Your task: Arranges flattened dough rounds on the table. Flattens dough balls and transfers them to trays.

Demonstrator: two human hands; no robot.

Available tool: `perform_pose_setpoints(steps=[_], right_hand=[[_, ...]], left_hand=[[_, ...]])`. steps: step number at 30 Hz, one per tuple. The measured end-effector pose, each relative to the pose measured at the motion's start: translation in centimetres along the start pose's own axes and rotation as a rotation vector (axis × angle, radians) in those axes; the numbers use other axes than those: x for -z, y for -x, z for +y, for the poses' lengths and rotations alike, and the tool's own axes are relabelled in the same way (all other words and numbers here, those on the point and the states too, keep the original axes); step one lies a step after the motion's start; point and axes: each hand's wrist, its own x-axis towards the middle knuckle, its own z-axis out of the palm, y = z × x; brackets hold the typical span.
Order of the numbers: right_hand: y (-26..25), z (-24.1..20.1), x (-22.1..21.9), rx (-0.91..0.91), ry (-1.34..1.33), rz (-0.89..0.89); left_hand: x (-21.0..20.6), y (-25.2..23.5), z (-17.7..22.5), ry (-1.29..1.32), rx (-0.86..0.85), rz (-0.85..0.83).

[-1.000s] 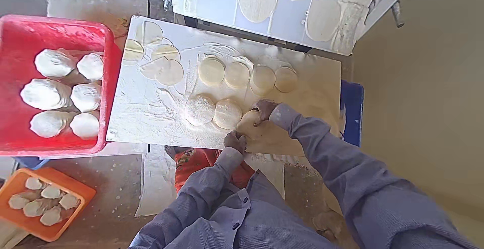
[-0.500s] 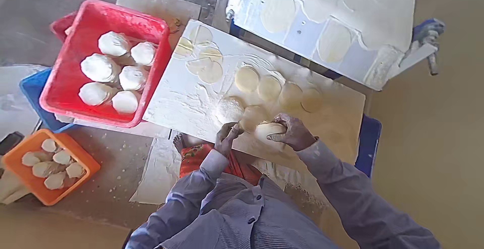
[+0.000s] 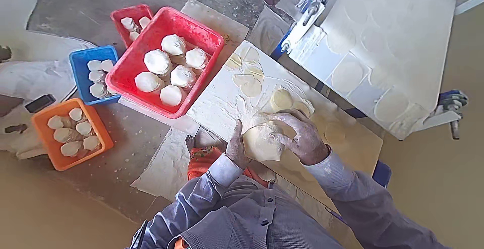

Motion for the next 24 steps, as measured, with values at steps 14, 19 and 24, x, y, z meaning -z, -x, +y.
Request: perform_pose_setpoints(steps=[14,19,24], right_hand=[[-7.2,-5.5,-3.5,0.363,-0.020,-0.610],[-6.9,-5.1,-2.5,0.500,-0.316,-0.496],[-6.2,-5.8,-1.0,0.524,-0.510,-0.361]], left_hand=[[1.6,3.9,1.6,0.166,-0.055,-0.135],[1.6,4.6,1.7,0.123,-0.094,-0.248],[-0.1,6.9,2.1,0.098,-0.071,-0.187]])
